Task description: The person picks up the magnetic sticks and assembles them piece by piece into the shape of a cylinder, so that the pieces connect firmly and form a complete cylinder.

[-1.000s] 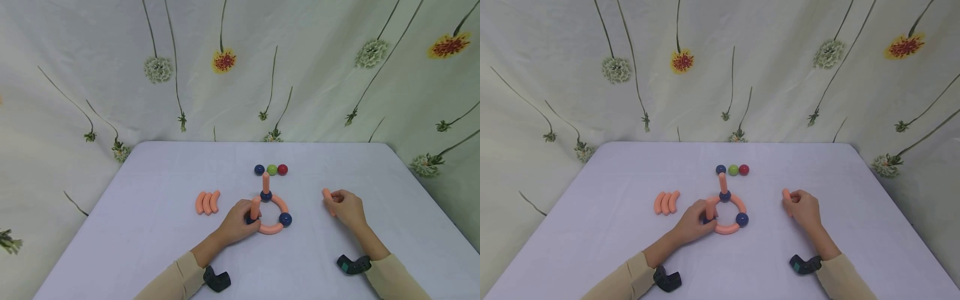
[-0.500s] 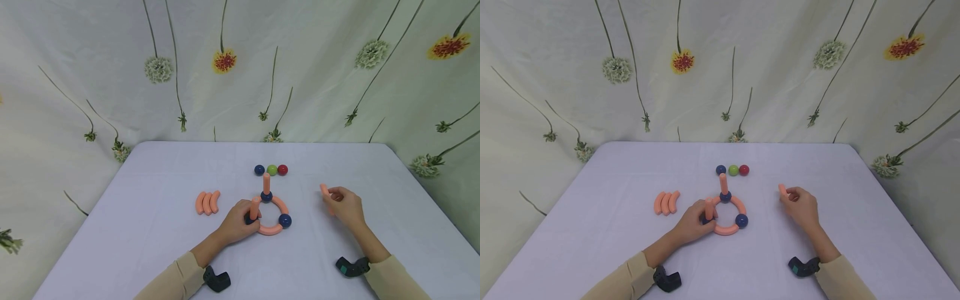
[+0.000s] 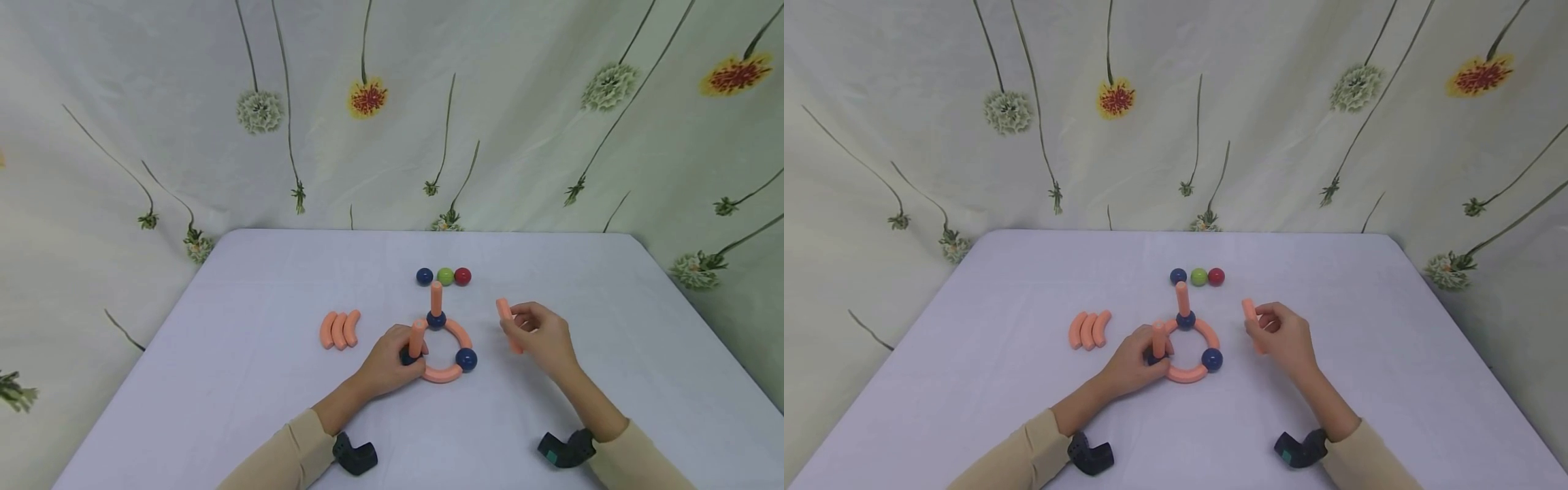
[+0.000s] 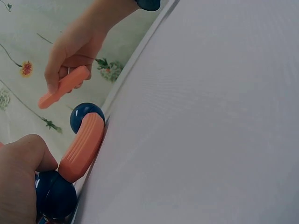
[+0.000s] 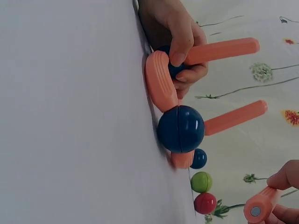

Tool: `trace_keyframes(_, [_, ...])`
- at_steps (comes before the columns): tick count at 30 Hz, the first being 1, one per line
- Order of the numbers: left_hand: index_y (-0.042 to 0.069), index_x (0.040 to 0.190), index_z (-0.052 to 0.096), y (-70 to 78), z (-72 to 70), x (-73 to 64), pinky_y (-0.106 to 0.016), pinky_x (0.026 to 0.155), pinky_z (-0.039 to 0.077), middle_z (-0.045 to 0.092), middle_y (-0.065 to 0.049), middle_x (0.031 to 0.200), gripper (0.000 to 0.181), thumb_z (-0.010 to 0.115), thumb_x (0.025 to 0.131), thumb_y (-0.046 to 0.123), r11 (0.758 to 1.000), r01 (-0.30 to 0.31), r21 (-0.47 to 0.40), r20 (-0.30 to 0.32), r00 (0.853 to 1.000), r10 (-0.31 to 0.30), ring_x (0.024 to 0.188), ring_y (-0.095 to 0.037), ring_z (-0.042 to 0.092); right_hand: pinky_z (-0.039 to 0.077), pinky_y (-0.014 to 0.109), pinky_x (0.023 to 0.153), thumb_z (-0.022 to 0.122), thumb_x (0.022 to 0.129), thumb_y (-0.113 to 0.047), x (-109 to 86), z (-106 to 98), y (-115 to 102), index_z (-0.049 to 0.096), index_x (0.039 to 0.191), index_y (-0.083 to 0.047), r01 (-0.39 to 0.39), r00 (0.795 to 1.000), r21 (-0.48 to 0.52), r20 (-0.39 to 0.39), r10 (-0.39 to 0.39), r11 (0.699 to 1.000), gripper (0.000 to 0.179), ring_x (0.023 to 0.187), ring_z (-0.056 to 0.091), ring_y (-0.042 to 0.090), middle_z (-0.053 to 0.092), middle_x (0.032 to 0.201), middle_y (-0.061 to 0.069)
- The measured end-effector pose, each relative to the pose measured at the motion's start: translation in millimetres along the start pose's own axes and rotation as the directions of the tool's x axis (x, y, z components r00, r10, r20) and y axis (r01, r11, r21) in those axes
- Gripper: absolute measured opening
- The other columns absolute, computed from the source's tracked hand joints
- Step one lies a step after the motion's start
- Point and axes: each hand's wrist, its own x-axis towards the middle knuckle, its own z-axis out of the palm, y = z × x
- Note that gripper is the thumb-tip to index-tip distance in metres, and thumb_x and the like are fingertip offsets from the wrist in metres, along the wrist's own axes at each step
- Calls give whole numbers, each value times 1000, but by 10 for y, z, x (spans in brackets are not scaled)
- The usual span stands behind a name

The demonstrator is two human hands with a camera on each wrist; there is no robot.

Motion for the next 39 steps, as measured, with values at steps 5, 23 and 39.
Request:
trace_keyframes(5, [15,89,64,-5,1,0,-35,89,46,60,8,92,14,66,76,10,1000,-7,-2,1,1000,7,97,-12,53,48,22,55,75,85,-14,-49,30,-95,65,105,2,69,997,19,36,-70,997,28,76,57,24,61,84,10])
trace_keyframes(23, [15,90,65,-17,-6,-3,-35,90,45,60,8,93,15,66,77,10,1000,-6,-1,16,1000,6,98,-13,52,50,26,59,71,81,1,-192,156,-249,56,95,-3,218,963,189,119,-242,957,20,77,63,17,66,84,5])
trace_keyframes(39, [15,91,65,-7,-8,-13,-35,89,45,60,8,93,15,66,77,9,1000,7,-5,21,1000,-7,98,-13,52,52,26,62,74,76,2,-247,244,-204,56,92,-7,345,925,171,106,-366,923,25,77,63,10,68,81,-1])
